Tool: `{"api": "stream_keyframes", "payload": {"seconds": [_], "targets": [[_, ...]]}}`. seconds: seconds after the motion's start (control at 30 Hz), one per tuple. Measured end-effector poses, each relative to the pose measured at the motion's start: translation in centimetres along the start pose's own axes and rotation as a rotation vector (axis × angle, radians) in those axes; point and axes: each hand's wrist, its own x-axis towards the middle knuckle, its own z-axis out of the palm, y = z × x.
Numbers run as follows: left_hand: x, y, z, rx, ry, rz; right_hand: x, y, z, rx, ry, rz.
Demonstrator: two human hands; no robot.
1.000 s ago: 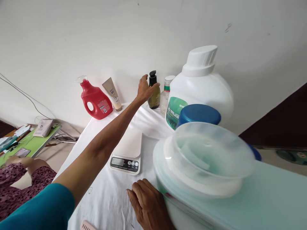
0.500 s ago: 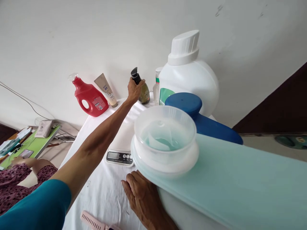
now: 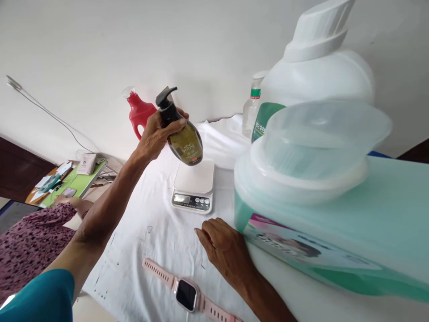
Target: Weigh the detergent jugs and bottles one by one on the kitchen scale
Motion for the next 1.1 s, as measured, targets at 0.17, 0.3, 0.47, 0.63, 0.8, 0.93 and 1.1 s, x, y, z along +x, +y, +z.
{"api": "stream_keyframes", "payload": {"seconds": [0.17, 0.3, 0.47, 0.63, 0.8, 0.93, 1.1], "targets": [[-3.0, -1.6, -0.3, 0.020, -0.029, -0.074, -0.1, 0.1, 0.2, -0.024, 0.000, -0.001], [-3.4, -1.9, -0.3, 0.084, -0.045, -0.085, -0.1, 0.2, 0.3, -0.023, -0.010, 0.019], [-3.6, -2.0, 0.0, 0.233, -0.048, -0.010, 0.0, -0.1, 0.0, -0.006, -0.030, 0.032], [-4.2, -1.6, 0.1, 0.189, -0.032, -0.011, 0.0, -0.1, -0.2, 0.004, -0.047, 0.052], [-5.6, -2.1, -1.1, 0.019, 0.085, -0.133, 0.0, 0.0, -0.1, 0.010, -0.041, 0.042], [-8.7, -5.6, -2.8, -0.047, 0.299, -0.282, 0.0, 0.1, -0.2, 0.016, -0.033, 0.040], [-14.4, -11.0, -3.3, -0.040, 0.482, -0.496, 0.1, 0.0, -0.3, 0.018, -0.035, 0.025]]}}
